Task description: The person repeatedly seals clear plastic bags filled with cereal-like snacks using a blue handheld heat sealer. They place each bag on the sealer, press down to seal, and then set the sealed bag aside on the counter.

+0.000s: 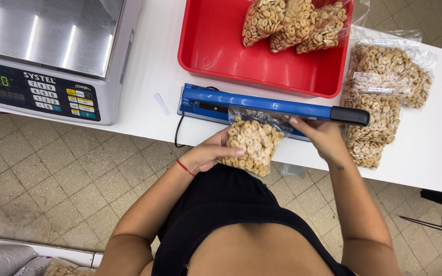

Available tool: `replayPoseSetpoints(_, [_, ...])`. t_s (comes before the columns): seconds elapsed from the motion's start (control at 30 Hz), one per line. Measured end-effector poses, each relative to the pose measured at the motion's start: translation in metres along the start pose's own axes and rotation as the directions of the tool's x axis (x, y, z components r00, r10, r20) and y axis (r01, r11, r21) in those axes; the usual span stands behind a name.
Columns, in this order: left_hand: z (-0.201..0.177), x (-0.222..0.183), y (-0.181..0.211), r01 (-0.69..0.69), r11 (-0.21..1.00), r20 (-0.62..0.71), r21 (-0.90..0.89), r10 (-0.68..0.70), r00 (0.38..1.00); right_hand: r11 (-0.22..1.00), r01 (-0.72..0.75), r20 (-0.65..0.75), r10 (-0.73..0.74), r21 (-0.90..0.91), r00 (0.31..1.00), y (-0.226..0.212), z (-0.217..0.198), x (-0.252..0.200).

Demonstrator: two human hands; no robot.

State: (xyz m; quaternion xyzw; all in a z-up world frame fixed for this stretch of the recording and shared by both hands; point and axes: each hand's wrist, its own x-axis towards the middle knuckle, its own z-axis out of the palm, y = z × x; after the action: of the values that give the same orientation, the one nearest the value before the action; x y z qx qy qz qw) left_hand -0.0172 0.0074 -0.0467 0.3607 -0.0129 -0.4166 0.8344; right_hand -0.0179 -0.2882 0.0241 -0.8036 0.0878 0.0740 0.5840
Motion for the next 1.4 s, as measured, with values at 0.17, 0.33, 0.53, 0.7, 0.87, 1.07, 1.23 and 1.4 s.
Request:
replayPoseSetpoints(0.17, [0.008,-0.011,0.014,-0.179,0.924,0.069,0.339,0.165,0.984,0.991,0.130,-0.004,-0.130,0.006,0.992,-0.001,0.021,-0.031])
replayPoseSetpoints(0.33, [0.005,-0.017,0.046,-0.240,0.743,0.160,0.625,0.179,0.971,0.914,0.403,-0.068,-0.400,0.047,0.914,0.006,0.044,-0.041])
replayPoseSetpoints(0.53, [-0.005,-0.027,0.055,-0.384,0.552,0.150,0.740,0.421,0.895,0.852,0.524,-0.065,-0.523,-0.011,0.850,-0.003,0.063,-0.043])
replayPoseSetpoints(0.7, [-0.033,-0.046,0.048,-0.320,0.474,-0.075,0.820,0.643,0.762,0.856,0.516,-0.172,-0.511,-0.013,0.842,0.008,0.065,-0.047])
replayPoseSetpoints(0.87, [-0.081,-0.078,0.058,0.084,0.121,-0.147,0.989,0.849,0.507,0.857,0.510,-0.218,-0.512,-0.069,0.831,0.011,0.069,-0.045])
replayPoseSetpoints(1.07, [-0.097,-0.084,0.062,0.313,-0.211,-0.003,0.926,0.825,0.565,0.870,0.485,-0.239,-0.491,-0.088,0.838,0.006,0.074,-0.042])
replayPoseSetpoints(1.23, [-0.107,-0.075,0.055,0.362,-0.303,0.038,0.882,0.810,0.586,0.873,0.483,-0.268,-0.480,-0.059,0.835,0.009,0.078,-0.043])
replayPoseSetpoints(1.4, [-0.118,-0.071,0.049,0.428,-0.451,0.145,0.783,0.802,0.580,0.871,0.492,-0.319,-0.463,0.009,0.827,0.019,0.081,-0.046])
